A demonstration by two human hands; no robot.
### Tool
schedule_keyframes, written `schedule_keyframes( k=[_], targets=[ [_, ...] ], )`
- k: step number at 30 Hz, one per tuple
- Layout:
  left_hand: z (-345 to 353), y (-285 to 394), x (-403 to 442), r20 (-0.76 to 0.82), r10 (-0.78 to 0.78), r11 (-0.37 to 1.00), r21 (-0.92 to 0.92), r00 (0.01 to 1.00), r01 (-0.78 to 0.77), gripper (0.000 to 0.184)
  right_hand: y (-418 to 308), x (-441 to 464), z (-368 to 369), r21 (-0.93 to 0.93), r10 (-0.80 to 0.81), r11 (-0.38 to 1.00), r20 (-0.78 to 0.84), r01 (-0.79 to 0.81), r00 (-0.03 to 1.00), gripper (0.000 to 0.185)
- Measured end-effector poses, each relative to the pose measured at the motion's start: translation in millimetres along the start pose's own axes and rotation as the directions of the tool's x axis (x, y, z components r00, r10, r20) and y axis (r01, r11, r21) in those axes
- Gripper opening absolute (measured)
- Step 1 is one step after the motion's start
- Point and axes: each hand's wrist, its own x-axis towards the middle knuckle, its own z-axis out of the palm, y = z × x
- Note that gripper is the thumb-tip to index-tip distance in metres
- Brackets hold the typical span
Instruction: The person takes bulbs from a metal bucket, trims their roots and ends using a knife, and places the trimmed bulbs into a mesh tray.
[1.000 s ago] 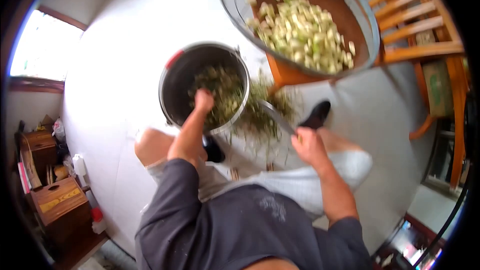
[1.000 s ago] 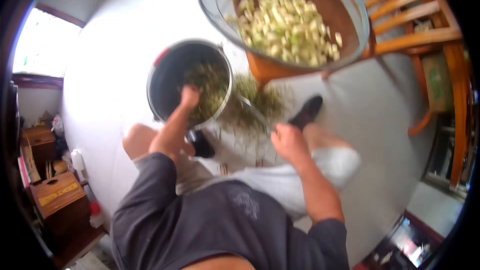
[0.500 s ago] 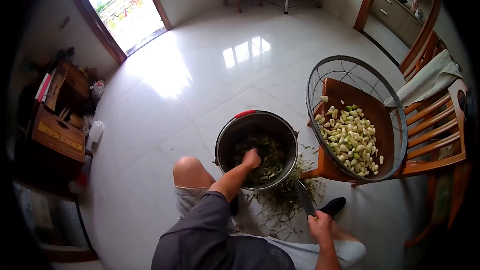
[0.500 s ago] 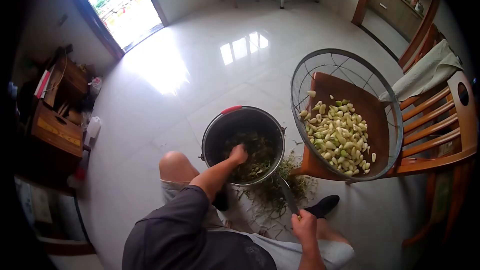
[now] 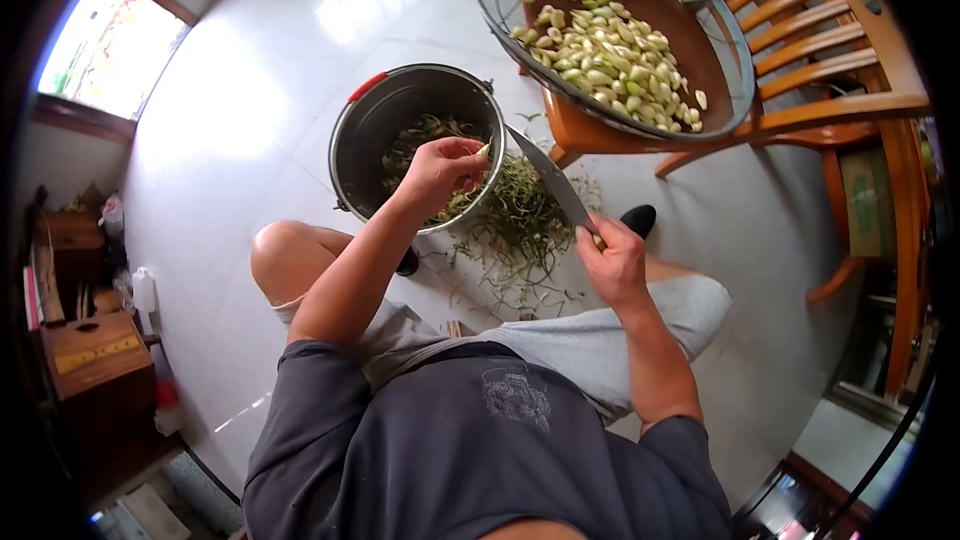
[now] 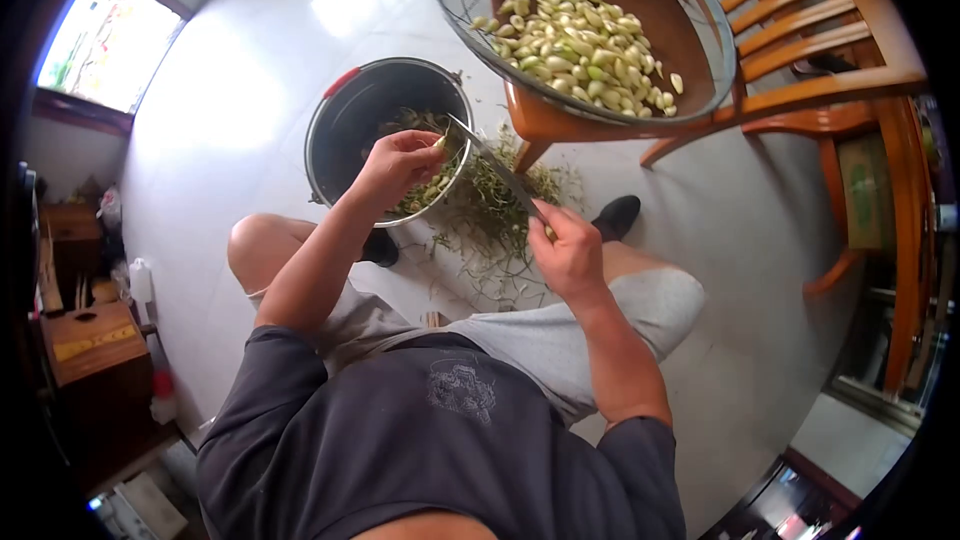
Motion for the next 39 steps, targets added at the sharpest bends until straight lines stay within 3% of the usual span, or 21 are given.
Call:
schedule_keyframes(
  k=[3,6,15,21,24,28,35,38,39],
  targets=[
    [14.1,-12.7,-8.5,0.048,-0.047,0.999,-0.011,0.998,0.048,0.026,3.1,2.9,3.1,0.013,-0.05,0.999,-0.044,0.051,0.998,0.021],
    [20.0,-20.9,-10.7,0.087,-0.117,0.988,-0.088,0.989,0.124,0.021,1.7,0.7,3.3,-0.014,-0.059,0.998,-0.009,0.059,0.998,0.02],
    [22.6,-28.1,-20.9,0.196,-0.144,0.973,-0.151,0.97,0.175,0.012,10.6,0.0,15.4,-0.229,-0.198,0.949,0.094,0.215,0.976,0.032],
    [21.9,-28.8,-21.6,0.265,-0.122,0.972,-0.164,0.957,0.169,0.012,13.3,-1.8,15.5,-0.261,-0.208,0.937,0.119,0.233,0.971,0.032],
    [18.9,-33.4,-20.6,0.29,-0.161,0.954,-0.2,0.943,0.224,0.015,13.8,-4.6,13.8,-0.223,-0.152,0.959,0.118,0.175,0.981,0.027],
    [21.5,-26.6,-22.3,0.339,-0.132,0.95,-0.225,0.932,0.216,0.018,45.1,-7.4,2.9,-0.369,0.279,0.91,0.199,-0.192,0.94,0.016],
    [37.9,-22.3,-18.6,0.383,-0.144,0.915,-0.3,0.913,0.27,0.016,23.8,-5.1,-9.8,-0.164,0.317,0.941,0.118,-0.296,0.941,0.018],
    [43.7,-30.8,-17.2,0.216,-0.153,0.92,-0.325,0.964,0.219,0.014,26.6,-6.7,-7.7,-0.087,0.263,0.963,0.067,-0.257,0.963,0.022],
    [38.2,-37.5,-13.2,0.246,-0.122,0.923,-0.329,0.962,0.202,0.014,27.9,-7.1,-6.5,-0.07,0.232,0.971,0.038,-0.229,0.972,0.023]
  ],
)
